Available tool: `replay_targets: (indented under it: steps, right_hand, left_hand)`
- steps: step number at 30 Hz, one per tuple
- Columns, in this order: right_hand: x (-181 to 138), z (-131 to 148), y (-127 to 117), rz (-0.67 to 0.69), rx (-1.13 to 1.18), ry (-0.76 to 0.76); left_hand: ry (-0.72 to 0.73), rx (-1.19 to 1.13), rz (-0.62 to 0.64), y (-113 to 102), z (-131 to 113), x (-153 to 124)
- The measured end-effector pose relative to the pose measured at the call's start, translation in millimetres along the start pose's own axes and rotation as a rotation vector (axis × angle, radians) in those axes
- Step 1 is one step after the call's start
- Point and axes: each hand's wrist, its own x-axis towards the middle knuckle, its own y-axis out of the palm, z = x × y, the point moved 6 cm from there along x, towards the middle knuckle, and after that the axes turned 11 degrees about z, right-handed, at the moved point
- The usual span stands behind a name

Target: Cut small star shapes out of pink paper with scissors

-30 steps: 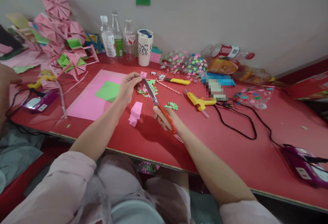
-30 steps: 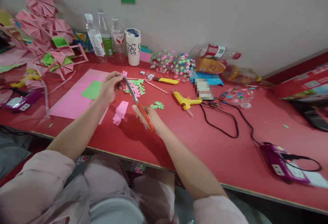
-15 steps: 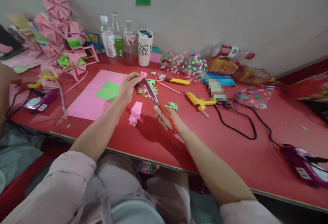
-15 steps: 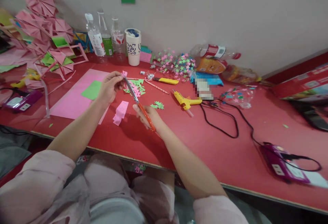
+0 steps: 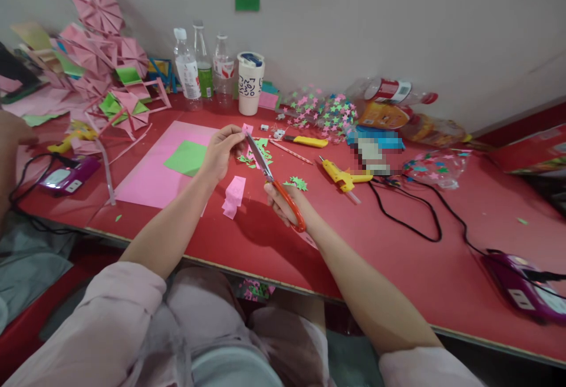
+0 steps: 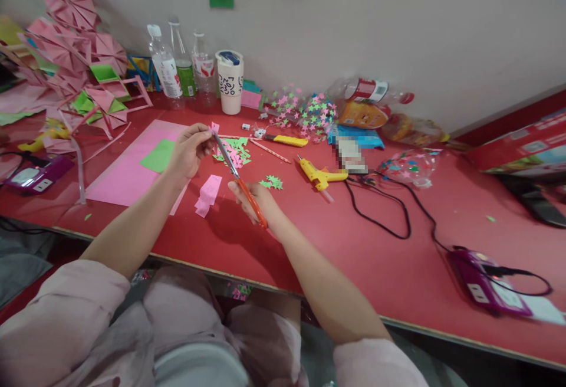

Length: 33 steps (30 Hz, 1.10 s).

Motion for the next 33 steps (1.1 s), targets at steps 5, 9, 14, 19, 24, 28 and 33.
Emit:
replay_targets:
  steps: [5,9,14,19,24,28,33]
  right_hand:
    - [-0.2,0.8,-0.9,-0.003,-0.019,0.007]
    - [-1.2,2.1,-1.2,-0.007,-0.027,0.009]
    - [-1.1,1.2,-0.8,-0.006,-0.011,0.01]
    - [-0.3,0.4,-0.3,0.011,0.0,0.002]
    - [-2.1,2.9,-0.2,0.016,-0.032,-0.021]
    - [-3.0,4.3,0.1,0.022,-0.026,-0.045]
    - [-4.0,5.8,0.7,0.032,-0.003,-0.067]
  left_hand:
    - [0.001,-0.002,-0.001,-0.9,0.6,0.2]
    - [-0.001,-0.005,0.0,-0.5,0.4,0.5]
    - [-0.013,0.01,-0.002,-0.6,0.5,0.0]
    - [-0.015,0.041,0.01,-3.6,-2.1,0.0]
    - [0.003,0.094,-0.019,-5.4,-4.7,-0.7]
    - [0.039,0.084,-0.03,-5.5,-3.2,0.8]
    - [0.09,0.061,0.01,-3.1,-3.2,3.2]
